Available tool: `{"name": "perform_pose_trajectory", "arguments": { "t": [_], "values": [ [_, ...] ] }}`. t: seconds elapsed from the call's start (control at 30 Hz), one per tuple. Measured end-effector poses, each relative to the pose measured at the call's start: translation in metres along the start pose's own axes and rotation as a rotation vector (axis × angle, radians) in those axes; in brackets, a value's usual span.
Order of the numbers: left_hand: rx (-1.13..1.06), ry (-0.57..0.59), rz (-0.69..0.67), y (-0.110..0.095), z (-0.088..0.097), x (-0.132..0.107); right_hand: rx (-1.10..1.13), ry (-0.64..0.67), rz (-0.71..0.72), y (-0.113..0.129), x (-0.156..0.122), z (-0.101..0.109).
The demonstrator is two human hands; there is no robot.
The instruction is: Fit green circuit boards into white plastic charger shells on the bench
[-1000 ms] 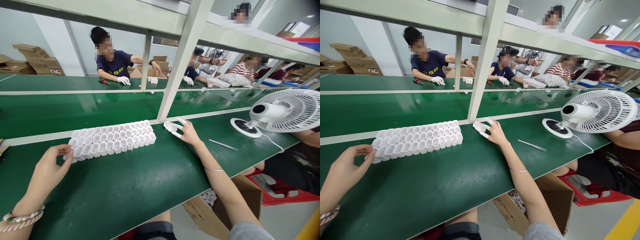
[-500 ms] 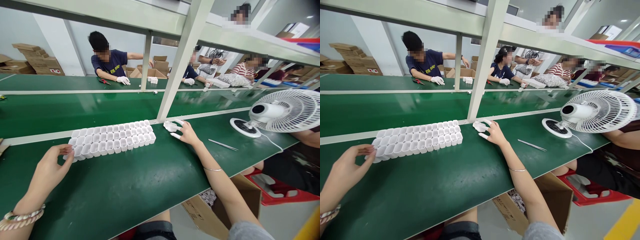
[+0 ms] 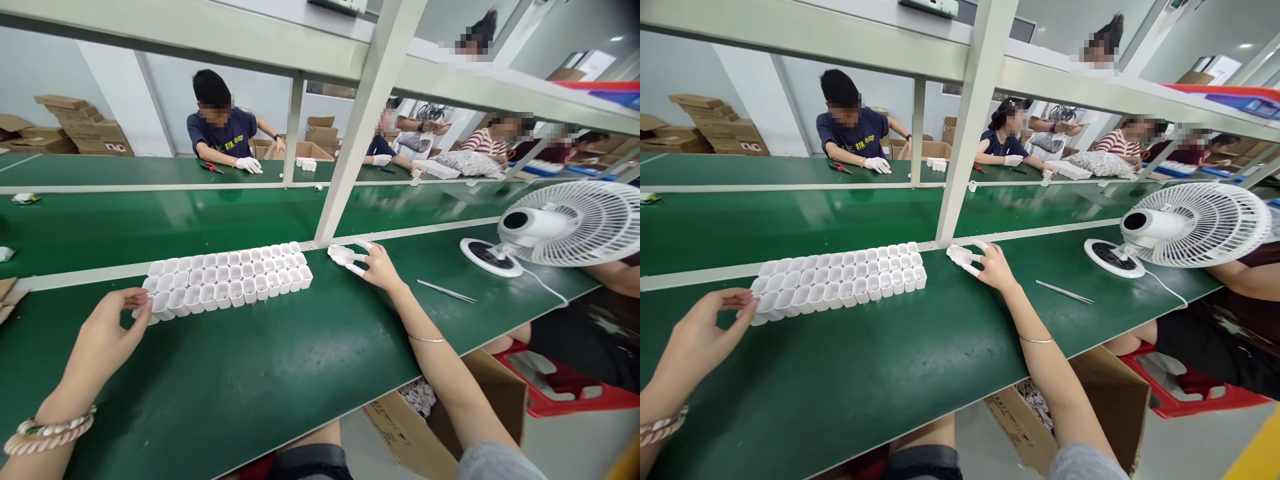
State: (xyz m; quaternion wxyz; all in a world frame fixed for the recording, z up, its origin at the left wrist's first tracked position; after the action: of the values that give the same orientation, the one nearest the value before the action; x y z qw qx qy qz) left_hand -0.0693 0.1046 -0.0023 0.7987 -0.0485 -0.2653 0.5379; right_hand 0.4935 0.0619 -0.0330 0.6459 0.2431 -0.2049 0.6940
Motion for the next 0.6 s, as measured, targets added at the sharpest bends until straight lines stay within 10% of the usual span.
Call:
{"name": "perform_pose_trajectory", "arguments": {
  "t": [0.6],
  "values": [
    [0.011, 0.030, -0.046, 0.0070, -0.0068, 0.0001, -0.030, 0.031, 0.017, 0.0082, 0.0007, -0.0046]
  ]
}}
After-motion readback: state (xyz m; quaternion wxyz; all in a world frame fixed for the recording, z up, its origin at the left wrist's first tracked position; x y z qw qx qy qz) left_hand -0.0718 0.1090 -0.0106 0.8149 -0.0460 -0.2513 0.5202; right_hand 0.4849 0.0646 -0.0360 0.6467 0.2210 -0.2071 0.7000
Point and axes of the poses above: each hand's wrist, its own x-axis towards the middle knuckle, its own z-axis out of the back of the hand, y = z × x, the point moved 4 cm from there along x, towards the middle knuckle, and after that the axes turned 11 degrees about -z, right-handed, at the moved point
